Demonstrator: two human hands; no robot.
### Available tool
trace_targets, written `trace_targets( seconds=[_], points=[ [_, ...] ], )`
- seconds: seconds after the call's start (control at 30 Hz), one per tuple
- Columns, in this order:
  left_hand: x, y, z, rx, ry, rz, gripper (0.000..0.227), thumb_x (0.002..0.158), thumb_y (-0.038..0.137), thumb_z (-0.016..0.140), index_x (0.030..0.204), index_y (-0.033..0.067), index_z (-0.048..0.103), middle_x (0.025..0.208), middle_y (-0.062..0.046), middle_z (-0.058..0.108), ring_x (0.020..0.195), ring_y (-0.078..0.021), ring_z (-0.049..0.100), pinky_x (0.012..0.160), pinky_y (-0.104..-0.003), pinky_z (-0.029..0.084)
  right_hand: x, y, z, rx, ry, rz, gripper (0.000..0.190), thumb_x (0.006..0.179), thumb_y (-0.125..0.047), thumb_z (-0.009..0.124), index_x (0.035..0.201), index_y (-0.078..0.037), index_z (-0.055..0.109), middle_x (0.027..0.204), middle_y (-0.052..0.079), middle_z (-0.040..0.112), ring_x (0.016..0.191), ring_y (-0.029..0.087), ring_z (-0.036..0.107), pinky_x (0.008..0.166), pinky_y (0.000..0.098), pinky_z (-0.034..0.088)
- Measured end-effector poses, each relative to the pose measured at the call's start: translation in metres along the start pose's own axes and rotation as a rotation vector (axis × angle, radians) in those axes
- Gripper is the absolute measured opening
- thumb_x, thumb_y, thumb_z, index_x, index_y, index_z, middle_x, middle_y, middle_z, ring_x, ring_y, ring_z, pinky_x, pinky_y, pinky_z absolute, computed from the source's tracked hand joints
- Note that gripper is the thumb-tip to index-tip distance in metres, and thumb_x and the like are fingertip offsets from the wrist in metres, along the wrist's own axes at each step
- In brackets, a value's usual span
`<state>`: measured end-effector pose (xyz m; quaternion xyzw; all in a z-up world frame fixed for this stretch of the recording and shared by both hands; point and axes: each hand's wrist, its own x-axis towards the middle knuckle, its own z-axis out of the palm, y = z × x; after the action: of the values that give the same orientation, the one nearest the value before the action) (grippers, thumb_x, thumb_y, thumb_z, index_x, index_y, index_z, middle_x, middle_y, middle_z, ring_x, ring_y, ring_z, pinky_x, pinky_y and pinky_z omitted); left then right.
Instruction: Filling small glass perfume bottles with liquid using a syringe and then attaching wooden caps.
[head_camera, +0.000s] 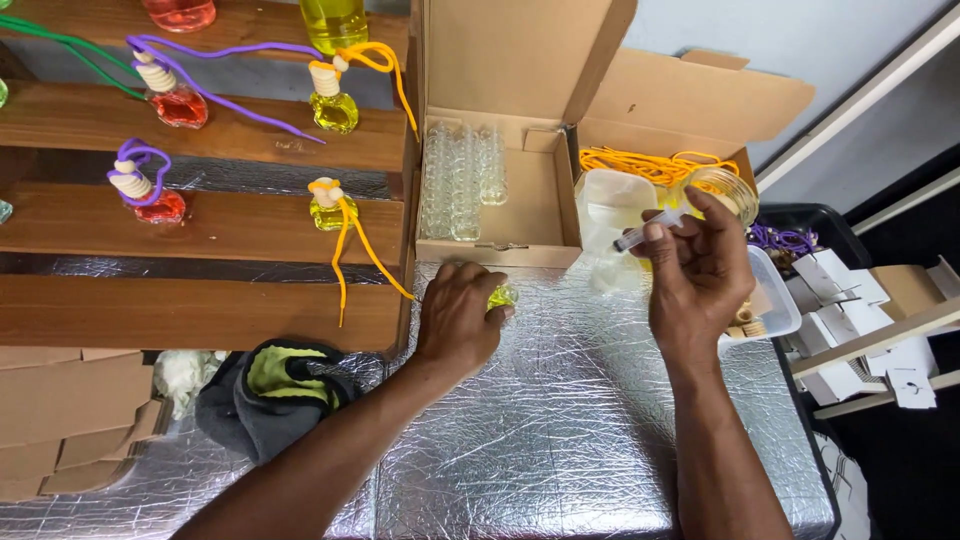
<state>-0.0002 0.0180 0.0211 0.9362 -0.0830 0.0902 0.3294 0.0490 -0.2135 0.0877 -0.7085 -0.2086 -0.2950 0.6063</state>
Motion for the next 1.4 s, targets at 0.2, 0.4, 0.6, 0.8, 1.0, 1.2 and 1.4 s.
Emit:
trace_targets(
  seconds=[0.2, 0.4, 0.6, 0.8, 1.0, 1.2, 1.4],
  points=[
    [0.005, -0.002, 0.011, 0.076, -0.011, -0.096, 0.048, 0.084, 0.030, 0.083, 0.127, 0.0129, 0.070, 0.119, -0.007, 0.070, 0.117, -0.0306, 0.055, 0.094, -0.046, 0.047, 0.016, -0.041, -0.021, -0.048, 0.067, -0.088, 0.032, 0.112, -0.002, 0.068, 0.137, 0.007, 0.051, 0.103, 0.020, 0.064, 0.084, 0.024, 0.070, 0.078, 0.0340, 0.065],
    [0.003, -0.002, 0.010, 0.023, 0.068, -0.016, 0.056, 0.077, 0.029, 0.088, 0.127, 0.0096, 0.070, 0.120, -0.008, 0.071, 0.115, -0.0315, 0.058, 0.095, -0.046, 0.046, 0.047, -0.069, -0.053, -0.174, -0.030, 0.012, 0.028, 0.118, 0.006, 0.067, 0.142, 0.009, 0.054, 0.101, 0.014, 0.060, 0.090, 0.027, 0.073, 0.081, 0.0370, 0.069],
    [-0.020, 0.069, -0.043, 0.170, 0.219, 0.220, 0.058, 0.080, -0.002, 0.062, 0.136, 0.0012, 0.049, 0.130, -0.018, 0.055, 0.121, -0.0342, 0.053, 0.105, -0.044, 0.045, 0.106, -0.063, -0.093, -0.326, -0.068, 0.000, 0.024, 0.117, 0.006, 0.080, 0.131, 0.006, 0.060, 0.094, 0.011, 0.064, 0.083, 0.018, 0.070, 0.078, 0.0284, 0.065],
    [-0.040, 0.128, -0.104, 0.085, 0.176, 0.609, 0.017, 0.093, 0.014, 0.062, 0.108, 0.0065, 0.066, 0.109, -0.012, 0.061, 0.096, -0.0306, 0.060, 0.090, -0.044, 0.047, 0.129, -0.033, -0.104, -0.707, -0.042, 0.045, 0.018, 0.100, 0.002, 0.079, 0.114, 0.002, 0.068, 0.089, 0.013, 0.077, 0.079, 0.016, 0.076, 0.072, 0.0299, 0.060],
    [-0.008, 0.139, -0.097, 0.243, -0.066, 0.650, 0.027, 0.100, 0.039, 0.068, 0.078, 0.0223, 0.069, 0.063, -0.001, 0.063, 0.061, -0.0286, 0.061, 0.063, -0.044, 0.049, 0.137, 0.005, -0.117, -0.711, -0.151, 0.078, 0.016, 0.096, -0.002, 0.078, 0.105, -0.001, 0.064, 0.085, 0.012, 0.077, 0.074, 0.016, 0.075, 0.068, 0.0309, 0.056],
    [0.124, 0.171, -0.027, -0.010, -0.209, 0.452, 0.026, 0.079, -0.003, 0.059, 0.102, -0.0025, 0.070, 0.082, -0.017, 0.067, 0.076, -0.0432, 0.072, 0.062, -0.058, 0.055, 0.129, 0.024, -0.112, -0.693, -0.221, 0.189, 0.023, 0.076, 0.007, 0.077, 0.098, 0.001, 0.074, 0.079, 0.020, 0.070, 0.063, 0.026, 0.073, 0.060, 0.0355, 0.059],
    [0.221, 0.183, 0.050, 0.042, -0.133, 0.221, 0.033, 0.080, 0.030, 0.080, 0.109, 0.0140, 0.079, 0.099, -0.011, 0.067, 0.104, -0.0392, 0.065, 0.087, -0.054, 0.048, 0.133, 0.053, -0.110, -1.023, -0.358, 0.200, 0.032, 0.072, -0.020, 0.092, 0.103, -0.018, 0.080, 0.086, 0.003, 0.072, 0.087, 0.027, 0.072, 0.077, 0.0443, 0.058]
  ],
)
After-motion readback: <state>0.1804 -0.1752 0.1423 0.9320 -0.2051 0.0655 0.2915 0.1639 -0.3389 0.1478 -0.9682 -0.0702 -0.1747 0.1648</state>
